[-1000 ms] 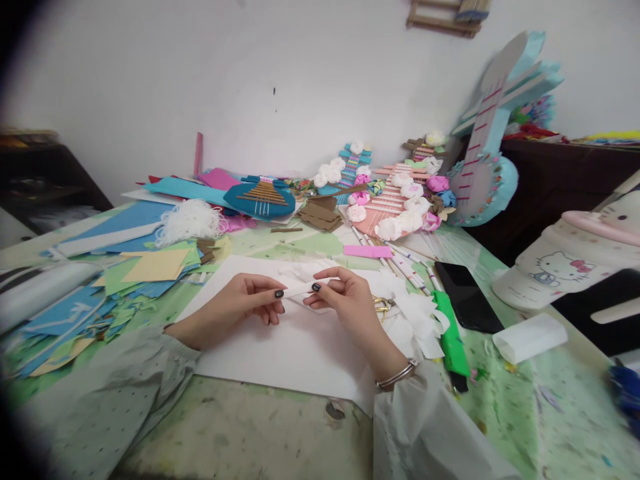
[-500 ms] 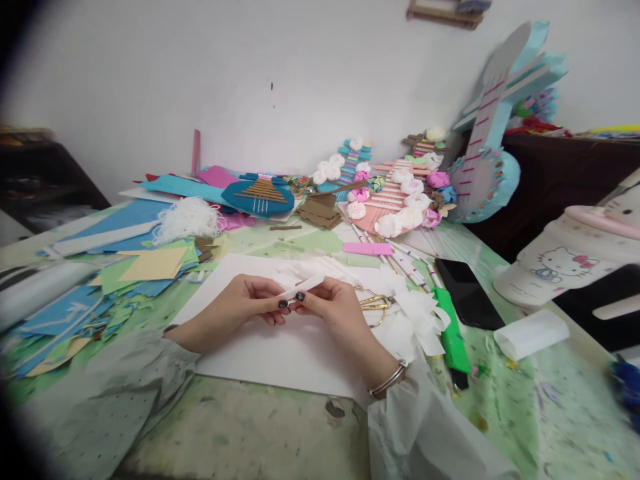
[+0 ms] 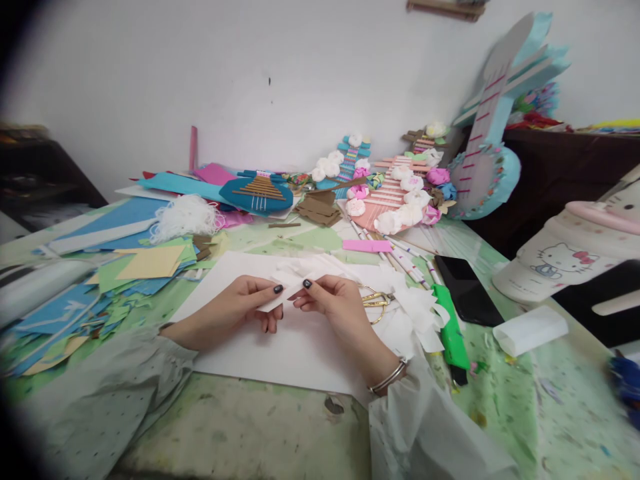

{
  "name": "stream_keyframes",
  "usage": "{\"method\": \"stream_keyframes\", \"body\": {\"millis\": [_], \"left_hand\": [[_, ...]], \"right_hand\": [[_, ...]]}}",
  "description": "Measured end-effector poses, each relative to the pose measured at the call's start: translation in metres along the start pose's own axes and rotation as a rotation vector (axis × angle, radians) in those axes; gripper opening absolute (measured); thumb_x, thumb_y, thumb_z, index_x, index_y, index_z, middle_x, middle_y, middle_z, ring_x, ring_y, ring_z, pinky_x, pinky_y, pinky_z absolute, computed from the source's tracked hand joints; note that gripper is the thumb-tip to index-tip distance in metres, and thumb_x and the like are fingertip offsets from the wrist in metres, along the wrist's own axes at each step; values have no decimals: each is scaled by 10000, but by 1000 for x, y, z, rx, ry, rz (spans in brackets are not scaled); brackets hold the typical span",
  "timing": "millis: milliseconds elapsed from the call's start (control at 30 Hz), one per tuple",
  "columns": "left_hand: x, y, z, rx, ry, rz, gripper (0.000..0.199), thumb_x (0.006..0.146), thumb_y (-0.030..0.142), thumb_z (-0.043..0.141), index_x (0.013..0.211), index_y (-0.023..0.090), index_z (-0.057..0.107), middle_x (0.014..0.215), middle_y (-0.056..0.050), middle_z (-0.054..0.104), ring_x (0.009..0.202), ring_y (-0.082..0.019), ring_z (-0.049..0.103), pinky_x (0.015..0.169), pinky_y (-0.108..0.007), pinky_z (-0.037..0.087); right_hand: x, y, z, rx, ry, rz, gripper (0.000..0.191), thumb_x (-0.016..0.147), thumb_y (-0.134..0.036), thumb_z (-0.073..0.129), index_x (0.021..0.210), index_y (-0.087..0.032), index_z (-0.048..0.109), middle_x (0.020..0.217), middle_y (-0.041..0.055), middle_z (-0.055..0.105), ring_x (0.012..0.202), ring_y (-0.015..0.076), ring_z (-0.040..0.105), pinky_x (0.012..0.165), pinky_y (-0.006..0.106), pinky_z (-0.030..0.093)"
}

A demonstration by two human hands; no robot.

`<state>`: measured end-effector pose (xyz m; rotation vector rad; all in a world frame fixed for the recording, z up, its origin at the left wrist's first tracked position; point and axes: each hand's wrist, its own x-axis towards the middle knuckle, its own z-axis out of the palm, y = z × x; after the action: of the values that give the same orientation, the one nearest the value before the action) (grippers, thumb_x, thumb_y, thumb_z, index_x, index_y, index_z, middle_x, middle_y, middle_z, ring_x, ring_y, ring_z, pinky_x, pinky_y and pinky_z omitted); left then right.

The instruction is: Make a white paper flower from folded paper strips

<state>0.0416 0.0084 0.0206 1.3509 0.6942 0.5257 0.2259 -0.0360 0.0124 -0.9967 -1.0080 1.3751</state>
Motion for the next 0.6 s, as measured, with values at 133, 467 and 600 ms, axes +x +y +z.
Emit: {"method": "stream_keyframes", "body": {"millis": [133,467,600], "left_hand": [[2,-4,-3,13,-60,-3,286,783,386,611,847,110,650,717,-71,667,572,-145,647,518,-225,494],[2,-5,-4,15,-18,-18,304,756,370,648,872,89,652,771,-112,701,584,-148,658,528,-222,516],[2,-5,-3,18,-11,-19,288,744,361,664,863,99,654,778,-112,706,594,-149,660,545,-231,525]], "right_hand": [[0,-2,1,1,25,-10,228,681,-345,730,670,-121,689,666,71,690,625,119,644,597,204,515],[0,1,0,-7,-11,-9,212,666,-324,738,739,-130,695,668,55,689,627,120,633,593,218,508],[0,1,1,-62,4,-2,223,656,-332,744,732,-131,684,625,36,669,552,107,606,515,208,474]]}}
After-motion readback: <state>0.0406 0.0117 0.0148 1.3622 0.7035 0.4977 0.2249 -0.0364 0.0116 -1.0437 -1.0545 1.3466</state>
